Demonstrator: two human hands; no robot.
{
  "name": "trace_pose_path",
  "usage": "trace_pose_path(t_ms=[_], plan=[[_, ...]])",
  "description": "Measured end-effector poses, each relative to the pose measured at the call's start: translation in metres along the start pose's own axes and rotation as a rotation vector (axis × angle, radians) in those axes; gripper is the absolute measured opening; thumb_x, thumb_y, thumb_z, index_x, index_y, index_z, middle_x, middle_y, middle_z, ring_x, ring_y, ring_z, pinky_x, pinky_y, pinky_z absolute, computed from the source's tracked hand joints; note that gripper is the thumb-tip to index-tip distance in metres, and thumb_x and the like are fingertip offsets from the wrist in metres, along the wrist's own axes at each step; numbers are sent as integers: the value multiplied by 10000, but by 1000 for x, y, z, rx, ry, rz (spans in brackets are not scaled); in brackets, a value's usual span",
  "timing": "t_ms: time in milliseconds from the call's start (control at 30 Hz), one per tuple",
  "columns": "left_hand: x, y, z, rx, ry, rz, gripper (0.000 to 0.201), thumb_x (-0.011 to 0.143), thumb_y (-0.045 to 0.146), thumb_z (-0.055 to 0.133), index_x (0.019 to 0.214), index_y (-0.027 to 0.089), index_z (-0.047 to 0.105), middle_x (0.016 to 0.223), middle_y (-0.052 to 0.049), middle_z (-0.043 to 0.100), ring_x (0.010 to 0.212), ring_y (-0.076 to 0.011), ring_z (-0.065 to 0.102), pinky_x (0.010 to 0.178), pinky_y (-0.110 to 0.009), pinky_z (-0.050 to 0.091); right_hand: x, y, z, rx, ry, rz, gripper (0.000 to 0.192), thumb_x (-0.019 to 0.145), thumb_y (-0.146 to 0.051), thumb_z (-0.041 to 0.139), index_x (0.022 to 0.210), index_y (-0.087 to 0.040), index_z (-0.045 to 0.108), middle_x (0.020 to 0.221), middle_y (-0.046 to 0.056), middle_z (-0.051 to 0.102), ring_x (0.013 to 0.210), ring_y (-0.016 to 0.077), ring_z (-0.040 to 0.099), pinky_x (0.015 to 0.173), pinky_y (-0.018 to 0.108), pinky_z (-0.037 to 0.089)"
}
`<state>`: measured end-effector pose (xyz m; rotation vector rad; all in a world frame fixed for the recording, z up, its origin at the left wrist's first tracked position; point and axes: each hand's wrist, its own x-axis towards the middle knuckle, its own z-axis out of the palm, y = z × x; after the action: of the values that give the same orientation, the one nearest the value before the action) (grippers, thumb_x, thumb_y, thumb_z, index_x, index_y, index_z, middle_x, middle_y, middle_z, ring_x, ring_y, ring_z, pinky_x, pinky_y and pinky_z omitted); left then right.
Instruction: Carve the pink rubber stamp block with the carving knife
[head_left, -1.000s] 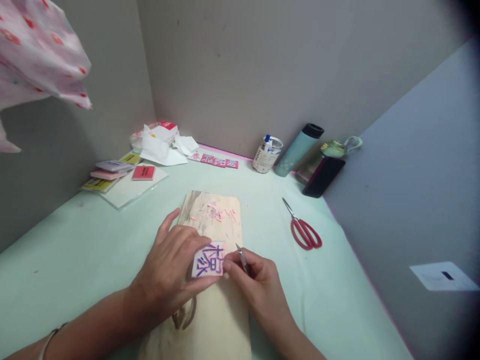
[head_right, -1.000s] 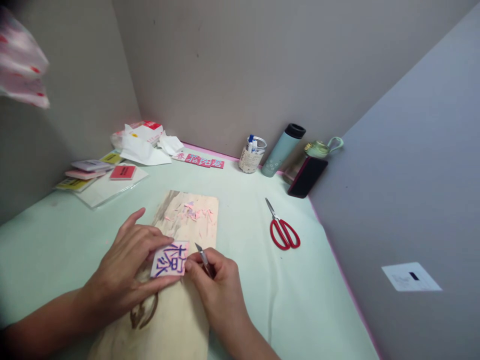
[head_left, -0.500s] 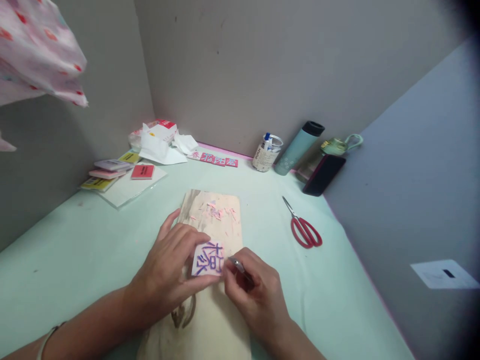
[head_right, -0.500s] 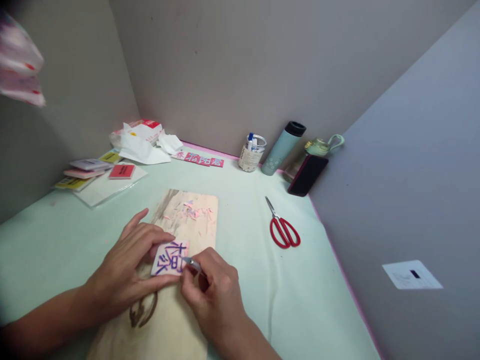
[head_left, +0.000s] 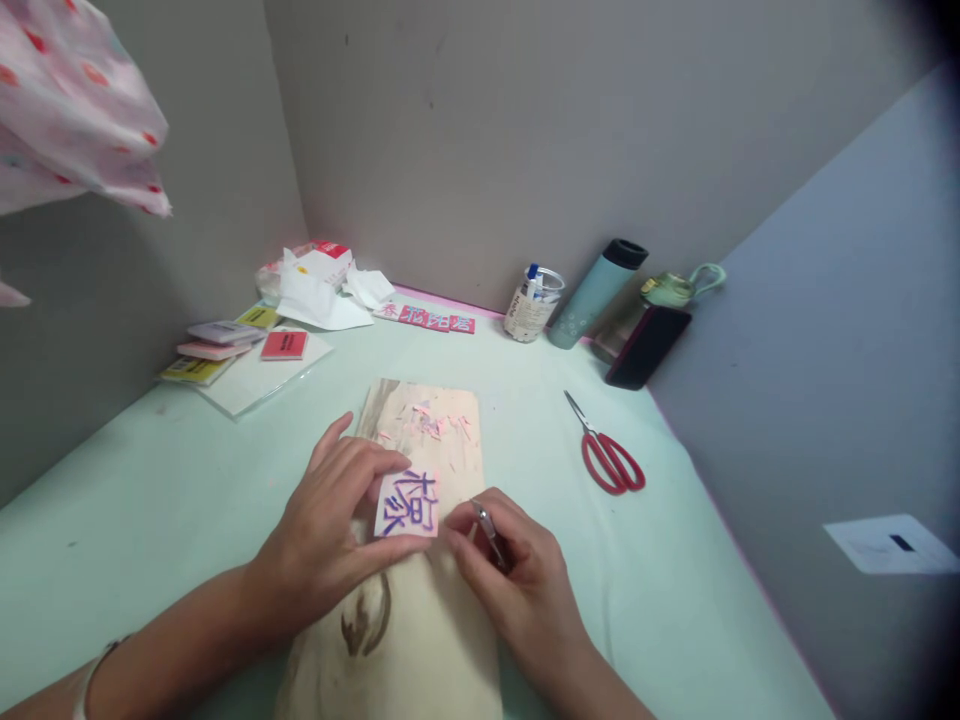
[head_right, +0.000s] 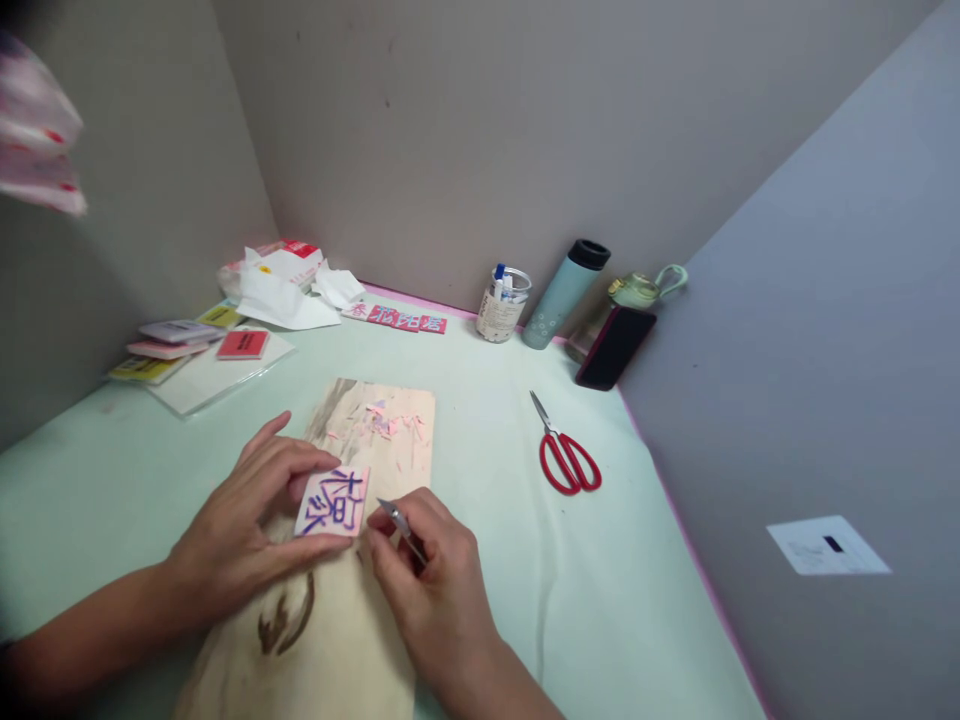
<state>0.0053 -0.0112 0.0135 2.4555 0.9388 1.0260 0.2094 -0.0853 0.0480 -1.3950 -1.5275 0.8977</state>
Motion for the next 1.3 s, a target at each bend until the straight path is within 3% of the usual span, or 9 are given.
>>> trace_pose_path(t_ms=[200,400,633,800,833,933,1033,1167,1300], plan=[[1,0,-2,-6,-70,7,469,891,481,744,1201,223,505,1033,-22,652,997,-238,624,1247,-589,132,2,5,-11,-10,-89,67,215,1037,-352,472,1119,-221,622,901,12,635,785,155,583,710,259,459],[2,-3,-2,15,-126,1,446,892,471,743,1184,212,527,949,-2,630,932,-219,619,1244,-578,117,3,17,-24,-214,-140,-14,218,1045,-267,441,1096,-236,651,934,23,594,800,149,561,711,267,422],[10,-20,-19,97,-117,-59,445,905,568,682,1162,220,579,931,-8,637,884,-231,618,1225,-592,134,5,15,-26,-228,-168,45,97,981,-246,547,926,-210,619,879,12,600,739,138,520,660,260,389],[13,-28,-30,137,-40,-96,499,875,622,687,1145,216,581,902,-1,599,808,-217,589,1223,-586,166,2,-5,-28,-7,-645,233,212,1030,-268,505,899,-200,657,819,-6,648,726,122,551,681,242,418],[13,-29,-31,139,-25,-97,505,875,626,684,1152,217,578,905,0,596,803,-216,587,1224,-583,171,2,-7,-28,31,-681,263,224,1040,-284,493,932,-200,671,828,-7,645,704,113,542,672,237,421],[14,-28,-31,125,-17,-107,510,870,626,690,1163,225,575,890,11,580,807,-214,581,1229,-574,177,6,-6,-27,101,-513,302,270,1062,-353,460,1052,-198,681,910,3,644,643,88,504,661,235,430],[13,-24,-25,50,-115,-112,470,865,576,723,1157,239,571,892,25,585,838,-210,590,1234,-557,165,11,0,-30,160,-316,295,304,1062,-419,472,1113,-194,670,952,14,660,617,83,474,647,241,423],[9,-17,-14,-42,-324,-95,425,820,477,796,1113,257,582,959,25,614,949,-221,612,1227,-551,127,10,2,-36,107,-314,261,355,1079,-459,426,1092,-218,687,925,15,660,717,122,537,686,254,439],[7,-15,-11,-39,-408,-85,406,812,418,815,1099,249,582,1030,3,630,1046,-242,598,1210,-530,148,6,2,-37,-39,-344,177,228,1067,-344,474,1077,-243,677,1035,22,682,946,169,608,829,282,463]])
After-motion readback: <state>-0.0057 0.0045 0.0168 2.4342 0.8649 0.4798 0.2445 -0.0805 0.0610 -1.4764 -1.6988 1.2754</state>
